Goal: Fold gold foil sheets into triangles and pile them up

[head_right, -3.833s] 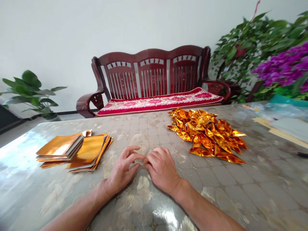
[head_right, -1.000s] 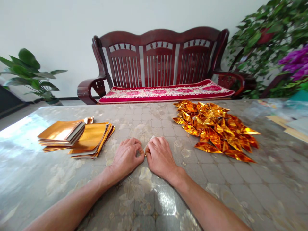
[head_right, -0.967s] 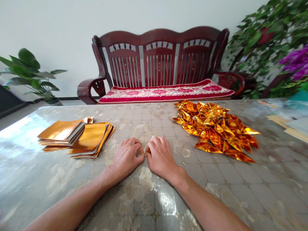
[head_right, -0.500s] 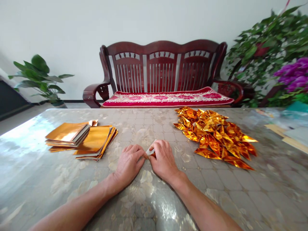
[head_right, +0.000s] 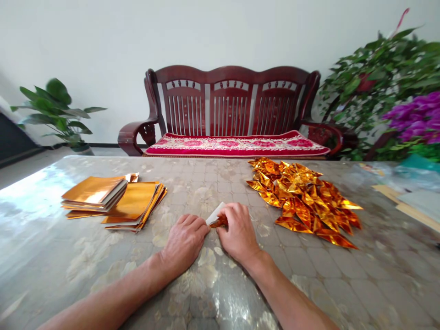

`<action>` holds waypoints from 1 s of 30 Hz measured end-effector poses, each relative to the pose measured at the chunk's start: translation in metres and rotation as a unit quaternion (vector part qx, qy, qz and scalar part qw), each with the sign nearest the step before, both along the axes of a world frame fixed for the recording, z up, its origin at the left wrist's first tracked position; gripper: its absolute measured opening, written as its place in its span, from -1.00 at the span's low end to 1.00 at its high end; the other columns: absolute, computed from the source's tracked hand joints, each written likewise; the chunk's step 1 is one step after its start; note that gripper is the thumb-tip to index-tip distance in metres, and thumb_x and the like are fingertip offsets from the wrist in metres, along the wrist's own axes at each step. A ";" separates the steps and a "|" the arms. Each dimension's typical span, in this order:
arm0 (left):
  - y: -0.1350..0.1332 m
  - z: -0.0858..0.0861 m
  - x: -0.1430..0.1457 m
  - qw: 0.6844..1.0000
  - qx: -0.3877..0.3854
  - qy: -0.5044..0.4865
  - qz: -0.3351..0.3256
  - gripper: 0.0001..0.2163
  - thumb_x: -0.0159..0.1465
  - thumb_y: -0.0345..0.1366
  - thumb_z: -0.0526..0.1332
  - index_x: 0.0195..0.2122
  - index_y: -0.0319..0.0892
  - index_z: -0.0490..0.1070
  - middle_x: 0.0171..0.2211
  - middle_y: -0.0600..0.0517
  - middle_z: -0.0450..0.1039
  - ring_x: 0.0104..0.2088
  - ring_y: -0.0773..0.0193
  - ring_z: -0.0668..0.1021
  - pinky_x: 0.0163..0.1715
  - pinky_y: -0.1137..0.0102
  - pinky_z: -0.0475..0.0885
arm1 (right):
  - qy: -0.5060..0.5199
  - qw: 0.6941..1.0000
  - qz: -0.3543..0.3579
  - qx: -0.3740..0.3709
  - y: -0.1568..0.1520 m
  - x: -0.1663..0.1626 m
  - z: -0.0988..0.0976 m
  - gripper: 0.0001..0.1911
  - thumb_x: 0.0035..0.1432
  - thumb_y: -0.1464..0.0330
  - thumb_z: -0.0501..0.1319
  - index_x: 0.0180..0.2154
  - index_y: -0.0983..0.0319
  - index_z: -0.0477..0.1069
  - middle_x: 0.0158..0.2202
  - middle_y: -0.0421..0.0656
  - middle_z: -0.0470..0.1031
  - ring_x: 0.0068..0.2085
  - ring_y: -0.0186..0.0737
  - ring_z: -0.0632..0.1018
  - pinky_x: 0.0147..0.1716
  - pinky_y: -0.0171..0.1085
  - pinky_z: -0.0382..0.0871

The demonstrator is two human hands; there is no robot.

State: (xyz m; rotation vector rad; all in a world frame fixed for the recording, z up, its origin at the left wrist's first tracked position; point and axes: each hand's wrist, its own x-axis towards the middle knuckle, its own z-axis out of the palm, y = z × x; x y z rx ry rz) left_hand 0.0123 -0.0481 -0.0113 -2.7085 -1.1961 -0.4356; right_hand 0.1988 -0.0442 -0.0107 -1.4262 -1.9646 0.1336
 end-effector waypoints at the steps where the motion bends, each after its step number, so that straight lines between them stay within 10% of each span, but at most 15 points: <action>1: 0.000 0.000 0.000 1.000 -0.001 0.003 0.000 -0.94 0.31 -0.41 0.20 -0.31 -0.15 0.44 -0.33 0.01 0.44 -0.24 0.12 0.43 -0.20 0.20 0.33 | -0.013 1.000 -0.008 -0.003 0.000 0.002 0.001 -0.73 -0.08 0.58 0.25 -0.31 0.17 0.39 -0.20 -0.14 0.42 -0.11 -0.08 0.37 -0.09 -0.15 0.24; 30: -0.001 0.009 -0.005 0.997 -0.068 0.031 -0.029 -0.89 0.39 -0.37 0.13 -0.11 -0.15 0.42 -0.23 0.00 0.45 -0.19 0.13 0.46 -0.13 0.23 0.36 | -0.119 0.989 -0.039 -0.083 0.006 0.005 0.003 -0.82 0.21 0.30 0.26 -0.44 0.15 0.38 -0.34 -0.21 0.48 -0.23 -0.14 0.39 -0.24 -0.20 0.14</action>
